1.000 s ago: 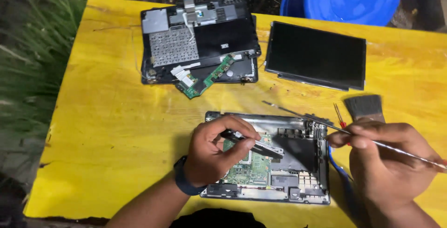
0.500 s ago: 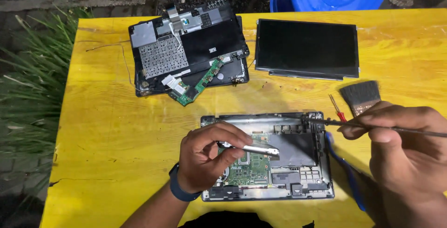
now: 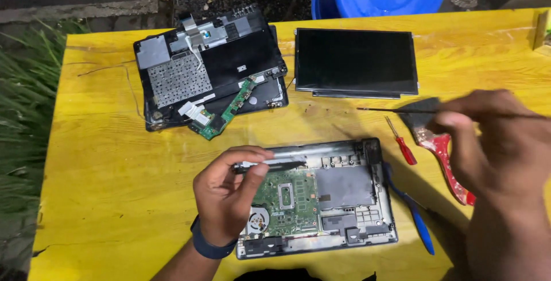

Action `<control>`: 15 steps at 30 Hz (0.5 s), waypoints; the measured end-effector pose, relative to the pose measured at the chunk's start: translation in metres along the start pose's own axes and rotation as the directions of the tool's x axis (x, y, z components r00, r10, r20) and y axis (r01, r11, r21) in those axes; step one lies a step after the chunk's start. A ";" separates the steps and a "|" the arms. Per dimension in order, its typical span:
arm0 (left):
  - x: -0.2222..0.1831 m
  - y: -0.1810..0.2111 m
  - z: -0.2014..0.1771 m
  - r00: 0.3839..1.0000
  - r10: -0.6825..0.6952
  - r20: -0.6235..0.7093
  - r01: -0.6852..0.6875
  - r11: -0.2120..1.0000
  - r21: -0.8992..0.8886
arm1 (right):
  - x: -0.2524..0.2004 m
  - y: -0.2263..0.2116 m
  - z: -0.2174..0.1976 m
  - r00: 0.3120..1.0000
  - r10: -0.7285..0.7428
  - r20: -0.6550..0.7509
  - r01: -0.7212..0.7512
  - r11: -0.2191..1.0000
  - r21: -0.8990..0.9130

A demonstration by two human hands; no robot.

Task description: Disassembling and reassembling internal components of a laptop, including the battery and circuit boards, using a screwdriver on a workbench.

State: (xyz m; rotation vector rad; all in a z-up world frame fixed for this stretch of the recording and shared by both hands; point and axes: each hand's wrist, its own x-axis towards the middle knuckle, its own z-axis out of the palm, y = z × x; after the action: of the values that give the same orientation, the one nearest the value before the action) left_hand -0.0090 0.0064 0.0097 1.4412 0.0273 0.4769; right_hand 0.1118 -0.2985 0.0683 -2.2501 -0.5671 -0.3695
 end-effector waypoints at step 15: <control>0.005 -0.002 0.000 0.991 -0.096 -0.095 0.115 0.970 0.215 | 0.029 0.056 0.052 0.964 -0.168 0.207 0.230 0.917 -0.327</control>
State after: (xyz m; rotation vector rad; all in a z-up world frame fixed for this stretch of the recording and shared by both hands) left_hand -0.0043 0.0078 0.0091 1.6269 0.2294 0.4567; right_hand 0.1695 -0.2858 0.0118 -2.5911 -0.8880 -0.4020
